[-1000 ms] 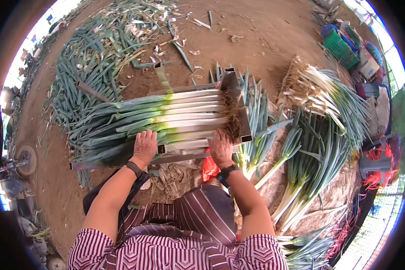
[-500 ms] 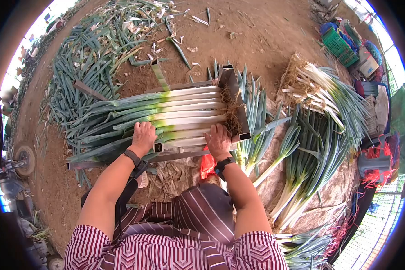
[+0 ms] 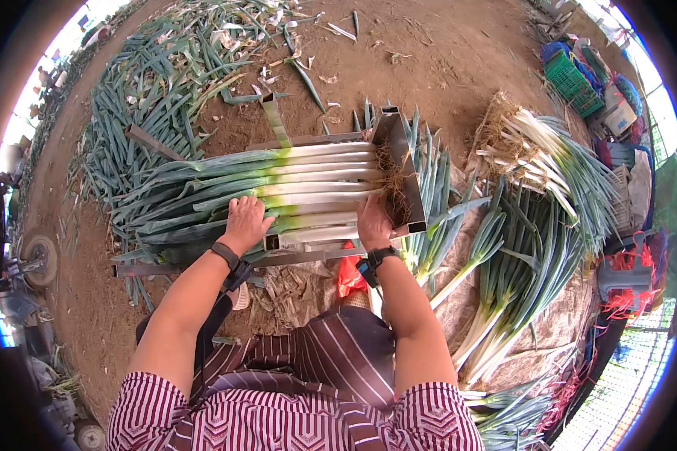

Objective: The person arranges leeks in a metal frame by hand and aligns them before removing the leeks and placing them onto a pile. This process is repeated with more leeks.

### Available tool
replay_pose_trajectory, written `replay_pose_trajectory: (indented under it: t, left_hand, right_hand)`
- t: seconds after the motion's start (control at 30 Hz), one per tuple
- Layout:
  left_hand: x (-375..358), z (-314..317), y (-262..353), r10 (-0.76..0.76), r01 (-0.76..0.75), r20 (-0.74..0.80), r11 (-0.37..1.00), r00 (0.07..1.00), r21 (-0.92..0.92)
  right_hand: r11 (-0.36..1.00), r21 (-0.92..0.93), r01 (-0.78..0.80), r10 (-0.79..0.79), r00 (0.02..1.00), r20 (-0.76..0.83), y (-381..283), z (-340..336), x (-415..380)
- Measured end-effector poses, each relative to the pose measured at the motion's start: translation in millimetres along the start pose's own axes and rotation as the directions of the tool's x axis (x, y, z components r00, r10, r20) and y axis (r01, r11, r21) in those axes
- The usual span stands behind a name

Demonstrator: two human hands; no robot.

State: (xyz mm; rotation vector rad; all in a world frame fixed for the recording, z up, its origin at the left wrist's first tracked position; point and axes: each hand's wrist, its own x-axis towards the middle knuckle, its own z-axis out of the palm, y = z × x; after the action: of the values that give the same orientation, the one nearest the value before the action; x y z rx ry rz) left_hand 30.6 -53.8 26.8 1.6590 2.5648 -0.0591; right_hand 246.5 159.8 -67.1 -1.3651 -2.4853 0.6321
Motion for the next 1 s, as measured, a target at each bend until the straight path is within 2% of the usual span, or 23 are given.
replay_pose_trajectory:
  t: [0.03,0.17,0.43,0.53,0.73,0.83,0.9,1.0]
  left_hand:
    - [2.1,5.4,-1.2,-0.008,0.008,-0.011,1.000,1.000,-0.001]
    - [10.0,19.3,-0.5,-0.036,0.041,-0.091,0.998,0.995,0.051]
    - [25.6,15.4,7.4,-0.177,0.179,-0.021,0.981,0.984,0.081]
    - [34.1,11.5,7.1,-0.210,0.208,0.024,0.975,0.977,0.079]
    - [43.7,13.8,0.7,-0.205,0.204,0.006,0.976,0.979,0.070]
    - [49.6,14.4,5.4,-0.220,0.222,-0.031,0.972,0.975,0.076]
    - [50.3,15.3,7.7,-0.243,0.242,0.003,0.968,0.970,0.070]
    - [55.1,11.1,5.8,-0.284,0.280,0.046,0.957,0.958,0.077]
  right_hand:
    - [0.998,-0.004,0.060,-0.060,0.995,-0.084,-0.7,0.5,1.7]
    - [0.994,0.001,0.113,-0.112,0.990,-0.080,7.0,8.0,13.0]
    - [0.992,0.050,0.115,-0.114,0.993,-0.038,8.5,3.1,24.4]
    - [0.981,0.081,0.177,-0.169,0.981,-0.095,9.6,2.9,25.5]
    - [0.981,0.025,0.193,-0.189,0.975,-0.114,13.6,12.3,37.1]
    - [0.982,-0.101,0.162,-0.172,0.980,-0.102,4.4,8.4,37.6]
    - [0.958,-0.228,0.176,-0.207,0.971,-0.123,2.5,9.0,36.6]
    - [0.972,-0.169,0.165,-0.191,0.970,-0.150,5.3,8.8,32.7]
